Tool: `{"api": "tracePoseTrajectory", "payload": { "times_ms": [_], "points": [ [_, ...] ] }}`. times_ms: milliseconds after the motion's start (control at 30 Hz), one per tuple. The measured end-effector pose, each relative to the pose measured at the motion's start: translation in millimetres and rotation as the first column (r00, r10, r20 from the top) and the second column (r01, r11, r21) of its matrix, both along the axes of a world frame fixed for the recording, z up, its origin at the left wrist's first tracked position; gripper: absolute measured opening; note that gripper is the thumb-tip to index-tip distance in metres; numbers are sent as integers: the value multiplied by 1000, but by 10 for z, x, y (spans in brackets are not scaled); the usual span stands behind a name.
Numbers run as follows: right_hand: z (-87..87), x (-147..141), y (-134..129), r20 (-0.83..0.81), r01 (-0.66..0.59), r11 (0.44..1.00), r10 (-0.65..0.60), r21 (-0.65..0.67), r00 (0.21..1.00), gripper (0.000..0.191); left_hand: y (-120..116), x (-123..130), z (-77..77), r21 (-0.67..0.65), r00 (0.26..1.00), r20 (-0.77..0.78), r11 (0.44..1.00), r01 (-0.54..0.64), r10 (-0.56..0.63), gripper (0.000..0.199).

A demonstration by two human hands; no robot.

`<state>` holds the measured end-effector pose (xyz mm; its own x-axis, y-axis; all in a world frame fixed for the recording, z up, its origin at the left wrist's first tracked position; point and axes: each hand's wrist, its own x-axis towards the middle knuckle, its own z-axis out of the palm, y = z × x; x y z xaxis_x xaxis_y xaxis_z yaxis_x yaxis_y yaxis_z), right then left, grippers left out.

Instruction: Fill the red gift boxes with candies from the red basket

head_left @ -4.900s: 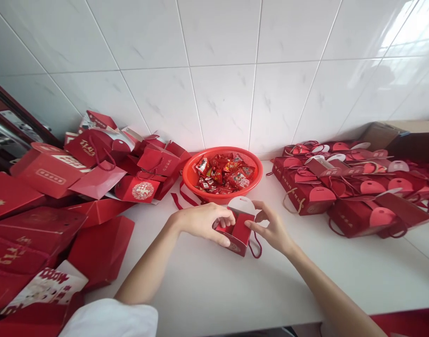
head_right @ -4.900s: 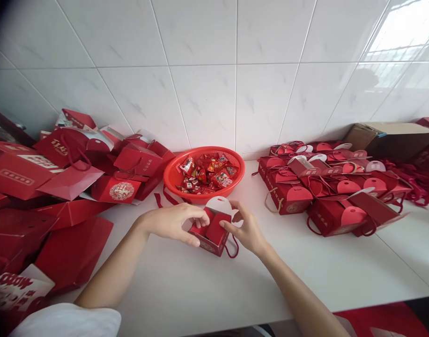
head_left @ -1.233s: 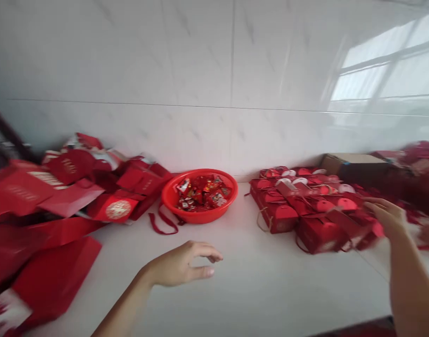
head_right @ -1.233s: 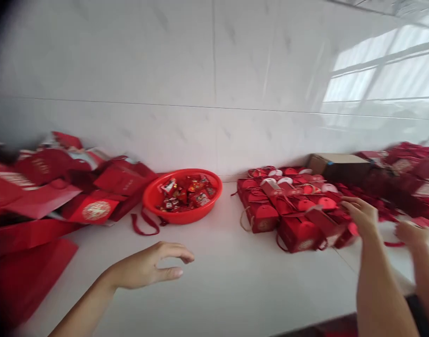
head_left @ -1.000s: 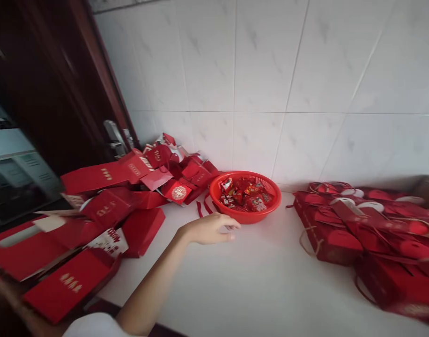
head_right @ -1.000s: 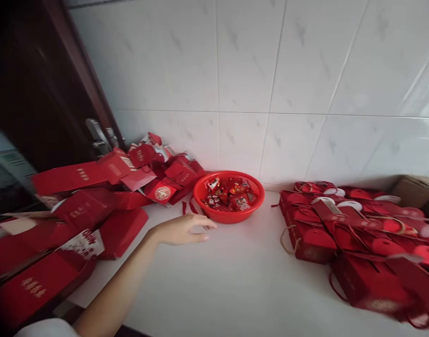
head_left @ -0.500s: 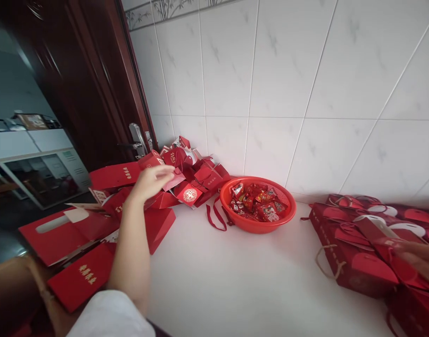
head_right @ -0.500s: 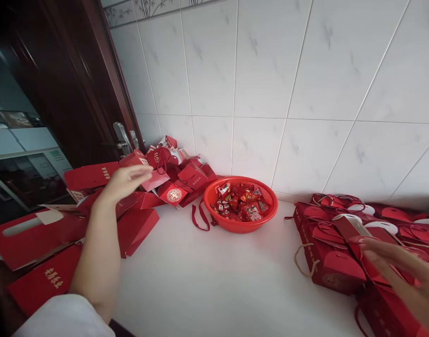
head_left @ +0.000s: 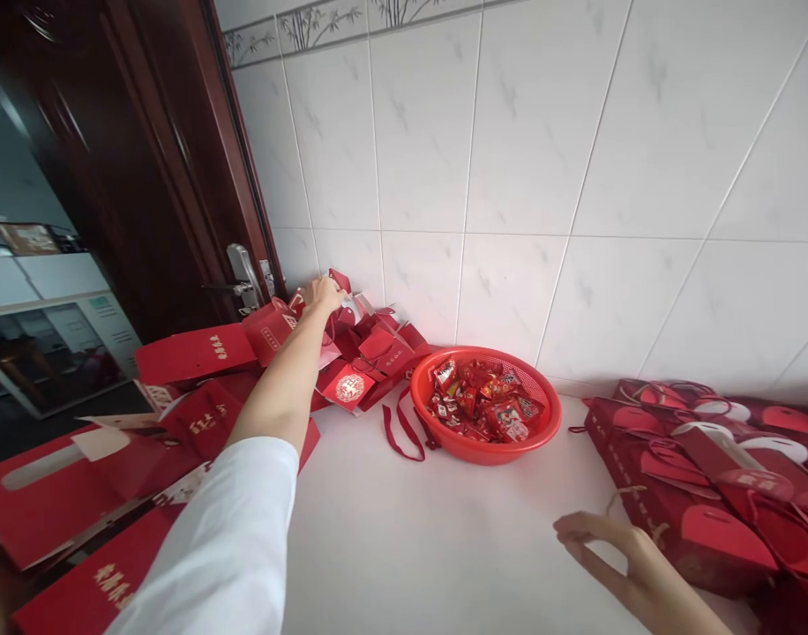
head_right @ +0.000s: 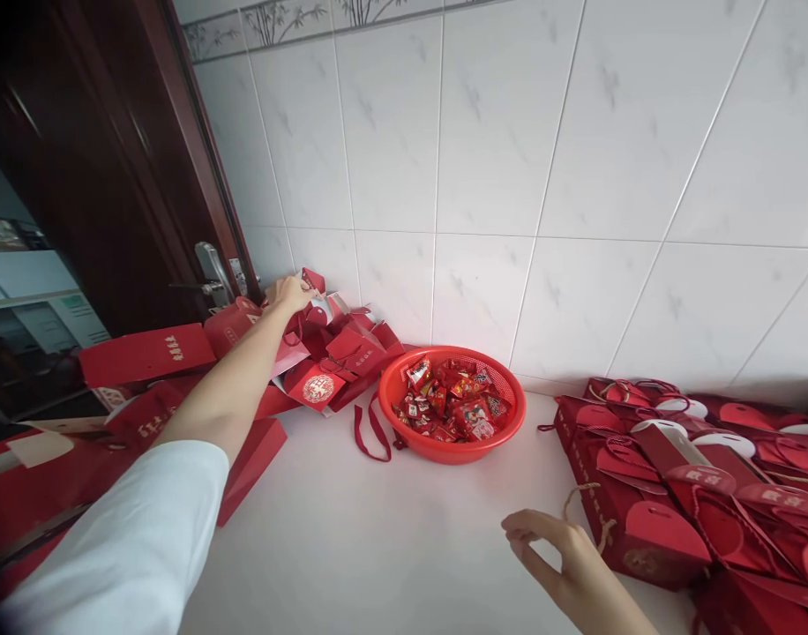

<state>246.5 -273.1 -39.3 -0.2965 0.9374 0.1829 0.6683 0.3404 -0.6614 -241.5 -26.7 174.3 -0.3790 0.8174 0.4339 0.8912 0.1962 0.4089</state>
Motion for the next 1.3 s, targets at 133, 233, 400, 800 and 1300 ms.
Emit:
{"api": "tracePoseTrajectory", "payload": {
  "times_ms": [133,233,400,800,1300],
  "points": [
    [-17,-47,17,-16,-4,1000,4,-13,1000,37,-31,28,31,11,993,4,993,-119,119,23],
    [-29,-96,18,-14,-15,999,15,-31,1000,36,-98,80,113,79,989,-7,986,-144,145,28],
    [-17,-183,22,-65,-60,997,57,-46,996,37,-307,317,263,394,987,61,912,113,-148,26],
    [882,-646,-29,-349,-283,954,299,98,888,41,-1883,1940,-991,102,374,317,423,900,-872,33],
    [512,-710,106,-265,-363,879,287,-308,920,48,-1774,1887,-1743,-56,336,438,347,936,-834,29]
  ]
}}
